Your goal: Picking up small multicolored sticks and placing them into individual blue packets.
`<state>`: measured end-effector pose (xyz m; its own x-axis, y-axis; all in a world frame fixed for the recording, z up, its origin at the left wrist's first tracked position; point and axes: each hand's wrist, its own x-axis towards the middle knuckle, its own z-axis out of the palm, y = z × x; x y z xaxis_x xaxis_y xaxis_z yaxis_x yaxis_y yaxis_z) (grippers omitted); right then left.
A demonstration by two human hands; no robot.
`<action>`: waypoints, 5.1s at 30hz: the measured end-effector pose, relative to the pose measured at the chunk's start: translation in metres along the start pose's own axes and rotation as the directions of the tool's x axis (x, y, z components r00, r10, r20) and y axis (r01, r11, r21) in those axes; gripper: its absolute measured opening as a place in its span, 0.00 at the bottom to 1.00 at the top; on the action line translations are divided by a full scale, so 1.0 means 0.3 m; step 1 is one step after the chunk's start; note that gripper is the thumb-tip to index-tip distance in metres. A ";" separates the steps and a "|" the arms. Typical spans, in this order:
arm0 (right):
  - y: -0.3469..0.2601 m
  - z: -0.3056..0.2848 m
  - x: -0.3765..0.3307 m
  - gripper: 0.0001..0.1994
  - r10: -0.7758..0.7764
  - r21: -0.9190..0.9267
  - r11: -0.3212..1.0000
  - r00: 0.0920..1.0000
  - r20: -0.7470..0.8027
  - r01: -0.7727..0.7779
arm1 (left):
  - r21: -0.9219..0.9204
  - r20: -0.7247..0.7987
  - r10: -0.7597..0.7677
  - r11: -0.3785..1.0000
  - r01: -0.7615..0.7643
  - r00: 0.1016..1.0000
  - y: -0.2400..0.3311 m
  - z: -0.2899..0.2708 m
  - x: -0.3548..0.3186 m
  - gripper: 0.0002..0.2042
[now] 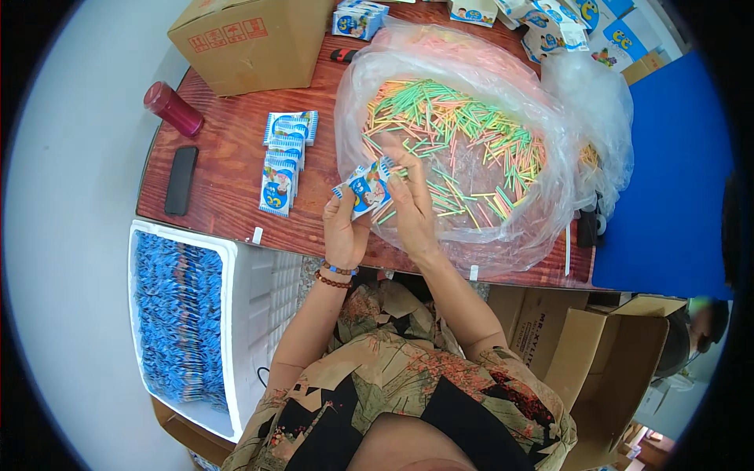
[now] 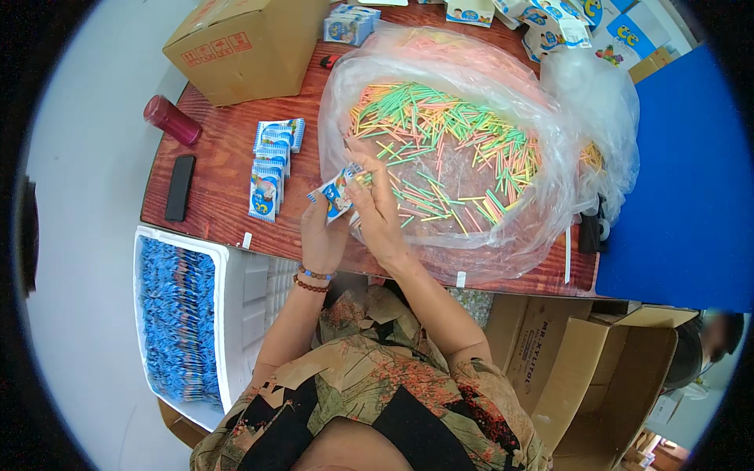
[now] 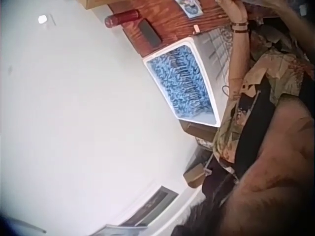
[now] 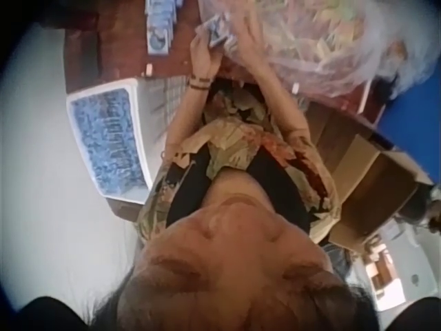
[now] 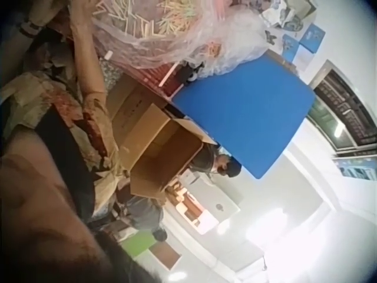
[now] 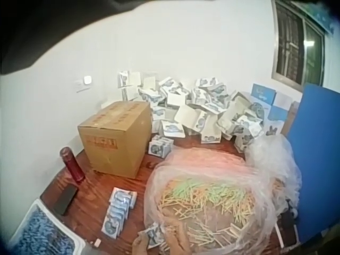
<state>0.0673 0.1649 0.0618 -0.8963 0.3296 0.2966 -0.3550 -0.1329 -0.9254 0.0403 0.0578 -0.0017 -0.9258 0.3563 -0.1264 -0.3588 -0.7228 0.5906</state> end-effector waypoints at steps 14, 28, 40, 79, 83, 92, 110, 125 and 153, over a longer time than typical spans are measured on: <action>-0.006 0.034 0.064 0.19 0.029 -0.731 0.629 0.931 0.364 0.266 | -0.361 0.124 0.019 0.932 0.027 0.992 0.056 -0.074 0.028 0.15; 0.129 0.181 0.051 0.09 0.132 -0.619 0.766 0.899 0.417 0.175 | 0.308 -0.365 0.657 0.753 -0.581 0.659 0.280 -0.219 -0.106 0.10; 0.355 0.327 0.167 0.12 0.116 -0.632 0.766 0.942 0.316 0.117 | 0.984 0.101 0.612 -0.177 0.011 0.785 0.265 -0.291 -0.055 0.19; 0.193 -0.149 0.173 0.02 -0.494 -0.735 0.343 0.778 0.388 0.584 | 0.923 0.385 0.514 -0.215 -0.319 0.767 0.103 -0.140 0.075 0.06; 0.166 -0.168 0.121 0.02 0.072 -0.281 0.960 0.973 0.218 -0.009 | 0.722 0.000 0.450 0.618 -0.311 0.893 0.125 -0.075 0.069 0.03; 0.147 -0.184 0.054 0.04 0.246 -0.135 0.966 0.946 0.209 -0.221 | 0.384 -0.054 0.152 0.916 -0.120 0.987 0.108 0.007 0.016 0.06; 0.049 -0.217 0.019 0.10 0.158 0.056 0.985 0.982 0.100 -0.164 | 0.136 -0.102 0.026 0.991 -0.012 0.994 0.071 0.016 -0.018 0.11; 0.016 -0.272 0.022 0.13 -0.046 -0.401 0.861 0.833 0.552 0.313 | 0.161 -0.089 -0.086 0.982 0.099 0.992 0.015 0.017 -0.039 0.11; 0.319 -0.401 0.635 0.12 0.061 -0.800 -0.154 0.813 0.579 0.581 | 0.073 -0.177 -0.061 0.995 0.075 0.982 0.086 -0.039 -0.027 0.12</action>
<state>-0.1056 0.3275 0.0013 -0.9044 -0.2810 0.3212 -0.2534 0.9592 0.1256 0.0372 0.0294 0.0053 -0.9086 0.2895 -0.3012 -0.4176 -0.6489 0.6361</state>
